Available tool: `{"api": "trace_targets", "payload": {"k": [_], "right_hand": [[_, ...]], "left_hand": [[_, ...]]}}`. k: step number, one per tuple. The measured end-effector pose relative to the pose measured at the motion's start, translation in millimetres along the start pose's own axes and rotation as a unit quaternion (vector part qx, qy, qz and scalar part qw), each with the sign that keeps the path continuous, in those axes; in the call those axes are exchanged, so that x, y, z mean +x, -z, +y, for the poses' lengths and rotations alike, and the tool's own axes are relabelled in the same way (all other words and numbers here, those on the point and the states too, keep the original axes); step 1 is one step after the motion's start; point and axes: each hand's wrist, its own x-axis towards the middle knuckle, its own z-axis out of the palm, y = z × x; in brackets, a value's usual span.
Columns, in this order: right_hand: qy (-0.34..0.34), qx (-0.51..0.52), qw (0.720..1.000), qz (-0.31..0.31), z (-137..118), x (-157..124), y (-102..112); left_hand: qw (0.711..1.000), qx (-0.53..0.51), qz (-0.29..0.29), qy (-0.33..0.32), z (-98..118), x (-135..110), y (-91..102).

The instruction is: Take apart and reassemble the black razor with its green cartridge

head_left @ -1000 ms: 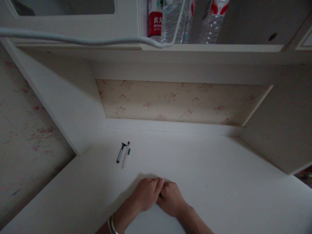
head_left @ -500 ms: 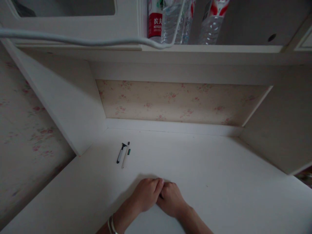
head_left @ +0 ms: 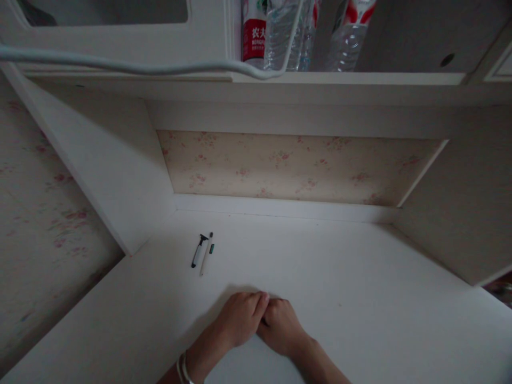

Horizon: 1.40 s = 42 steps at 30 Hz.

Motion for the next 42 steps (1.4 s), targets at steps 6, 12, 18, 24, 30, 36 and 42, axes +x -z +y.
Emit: {"api": "trace_targets", "payload": {"k": [6, 12, 18, 24, 30, 36, 42], "right_hand": [[0.004, -0.011, 1.0, 0.002, 1.7, 0.1, -3.6], [0.006, -0.015, 1.0, -0.001, 2.5, 0.8, -4.6], [0.002, -0.02, 1.0, -0.001, 1.8, -0.8, -3.8], [0.0, -0.018, 1.0, -0.001, 2.0, -0.2, -3.9], [0.004, -0.004, 1.0, 0.0, 1.8, -0.2, -4.0], [0.006, -0.006, 1.0, -0.004, 2.0, 0.3, -2.7], [0.004, -0.017, 1.0, -0.01, 1.5, 0.1, -2.6]], "left_hand": [[1.0, -0.001, -0.001, -0.007, -1.3, 0.9, -0.2], [1.0, -0.001, -0.001, -0.004, -1.6, 0.1, -1.3], [1.0, -0.003, -0.001, -0.004, -1.1, 0.2, -1.5], [1.0, 0.008, -0.004, -0.008, 0.3, 0.9, 1.2], [1.0, 0.004, -0.002, -0.005, 1.8, -0.5, 2.4], [1.0, 0.002, -0.002, -0.003, 0.4, -0.1, 0.1], [1.0, 0.005, 0.002, -0.009, -1.6, 0.5, -1.8]]}}
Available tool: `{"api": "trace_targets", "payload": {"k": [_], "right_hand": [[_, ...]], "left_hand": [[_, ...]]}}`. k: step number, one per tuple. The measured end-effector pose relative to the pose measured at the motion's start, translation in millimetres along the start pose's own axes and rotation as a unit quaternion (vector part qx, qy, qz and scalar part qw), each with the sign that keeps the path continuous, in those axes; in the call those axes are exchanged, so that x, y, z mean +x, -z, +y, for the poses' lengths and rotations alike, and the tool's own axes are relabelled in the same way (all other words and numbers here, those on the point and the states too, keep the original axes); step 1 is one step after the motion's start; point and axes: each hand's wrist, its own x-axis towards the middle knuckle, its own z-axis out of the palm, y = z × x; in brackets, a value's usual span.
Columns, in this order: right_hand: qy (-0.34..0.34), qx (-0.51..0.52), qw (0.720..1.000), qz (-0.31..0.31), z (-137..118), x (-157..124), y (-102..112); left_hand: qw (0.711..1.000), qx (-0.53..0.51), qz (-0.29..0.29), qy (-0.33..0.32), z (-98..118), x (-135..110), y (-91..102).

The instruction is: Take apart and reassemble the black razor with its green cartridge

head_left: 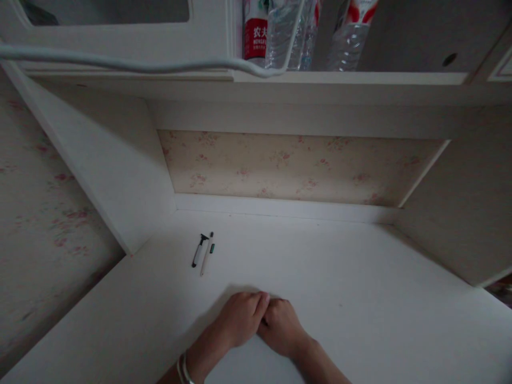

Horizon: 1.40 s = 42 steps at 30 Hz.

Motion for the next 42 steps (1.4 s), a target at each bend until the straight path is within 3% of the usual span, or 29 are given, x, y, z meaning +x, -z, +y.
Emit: {"api": "trace_targets", "payload": {"k": [42], "right_hand": [[-0.004, 0.007, 1.0, 0.005, -2.3, -0.6, 1.6]], "left_hand": [[1.0, -0.002, -0.002, 0.003, 2.2, -0.6, 3.3]]}}
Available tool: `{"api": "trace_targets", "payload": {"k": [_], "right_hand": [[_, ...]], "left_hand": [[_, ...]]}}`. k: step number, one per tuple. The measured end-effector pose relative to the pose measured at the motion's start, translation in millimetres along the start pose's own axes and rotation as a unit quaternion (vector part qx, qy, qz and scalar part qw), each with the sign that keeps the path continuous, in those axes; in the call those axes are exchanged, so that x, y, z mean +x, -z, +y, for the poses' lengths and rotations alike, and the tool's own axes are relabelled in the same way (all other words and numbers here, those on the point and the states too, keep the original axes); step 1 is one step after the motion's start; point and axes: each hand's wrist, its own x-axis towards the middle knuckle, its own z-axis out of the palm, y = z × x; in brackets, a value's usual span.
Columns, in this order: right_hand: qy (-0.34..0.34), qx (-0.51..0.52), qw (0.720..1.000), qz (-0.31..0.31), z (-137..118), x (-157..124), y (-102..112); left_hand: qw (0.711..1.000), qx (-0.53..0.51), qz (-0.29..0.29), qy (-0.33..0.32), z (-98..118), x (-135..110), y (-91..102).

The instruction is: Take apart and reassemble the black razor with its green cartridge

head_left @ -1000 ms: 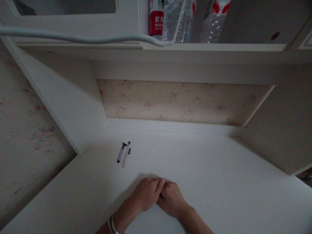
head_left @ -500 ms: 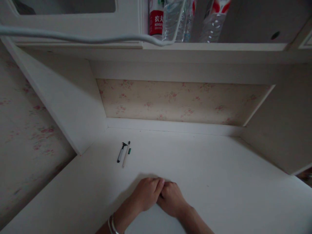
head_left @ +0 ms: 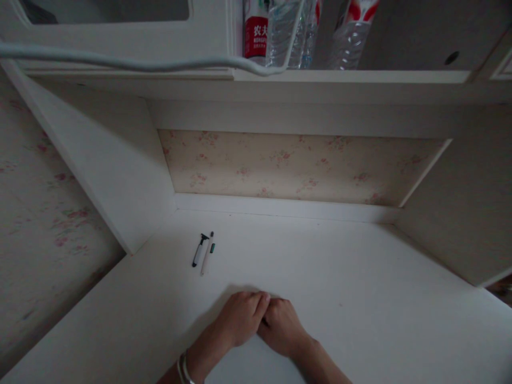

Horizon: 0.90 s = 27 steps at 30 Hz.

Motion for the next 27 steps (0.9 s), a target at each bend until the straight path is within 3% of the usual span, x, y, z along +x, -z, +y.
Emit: {"api": "trace_targets", "payload": {"k": [27], "right_hand": [[0.002, -0.005, 1.0, -0.006, 0.7, -0.2, 1.7]], "left_hand": [[1.0, 0.007, -0.005, 0.002, 0.8, 0.0, 1.0]]}}
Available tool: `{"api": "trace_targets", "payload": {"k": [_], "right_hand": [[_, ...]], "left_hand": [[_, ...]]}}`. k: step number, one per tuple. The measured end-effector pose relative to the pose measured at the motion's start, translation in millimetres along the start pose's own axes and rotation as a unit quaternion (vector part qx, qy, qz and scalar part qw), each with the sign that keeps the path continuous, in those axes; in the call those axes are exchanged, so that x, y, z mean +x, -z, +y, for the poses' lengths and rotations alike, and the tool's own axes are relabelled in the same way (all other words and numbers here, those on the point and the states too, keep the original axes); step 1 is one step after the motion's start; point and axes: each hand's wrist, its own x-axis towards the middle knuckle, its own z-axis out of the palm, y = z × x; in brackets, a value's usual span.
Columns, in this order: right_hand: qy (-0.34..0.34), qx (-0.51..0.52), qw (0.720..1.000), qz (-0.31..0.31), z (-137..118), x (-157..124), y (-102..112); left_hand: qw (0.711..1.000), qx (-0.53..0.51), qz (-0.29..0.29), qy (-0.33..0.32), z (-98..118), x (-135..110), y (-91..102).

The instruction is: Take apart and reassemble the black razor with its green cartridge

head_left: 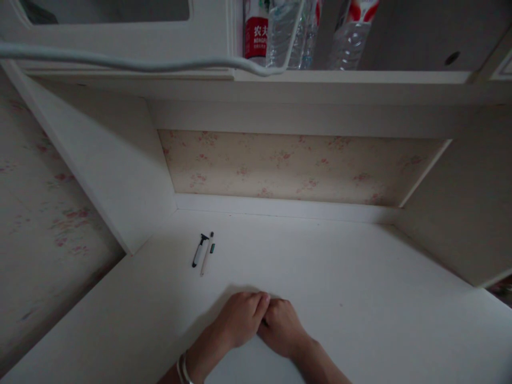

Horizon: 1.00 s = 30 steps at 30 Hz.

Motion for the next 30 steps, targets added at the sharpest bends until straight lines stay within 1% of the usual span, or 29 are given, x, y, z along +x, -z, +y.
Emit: {"api": "trace_targets", "payload": {"k": [10, 16, 22, 30], "right_hand": [[0.003, -0.002, 1.0, 0.011, -0.9, -0.8, -0.5], [0.006, 0.002, 1.0, 0.009, 1.2, 0.3, -2.6], [0.002, 0.004, 1.0, 0.009, 2.5, 1.0, -5.8], [0.005, 0.01, 1.0, 0.017, 1.8, -0.8, -4.4]], "left_hand": [[1.0, -0.007, 0.002, -0.003, -1.2, -0.4, -1.3], [1.0, -0.009, -0.001, 0.004, -1.7, 0.6, -1.9], [1.0, -0.003, -0.004, -0.002, -2.6, 0.4, -2.0], [1.0, -0.003, -0.002, -0.003, -2.6, 0.6, -2.0]]}}
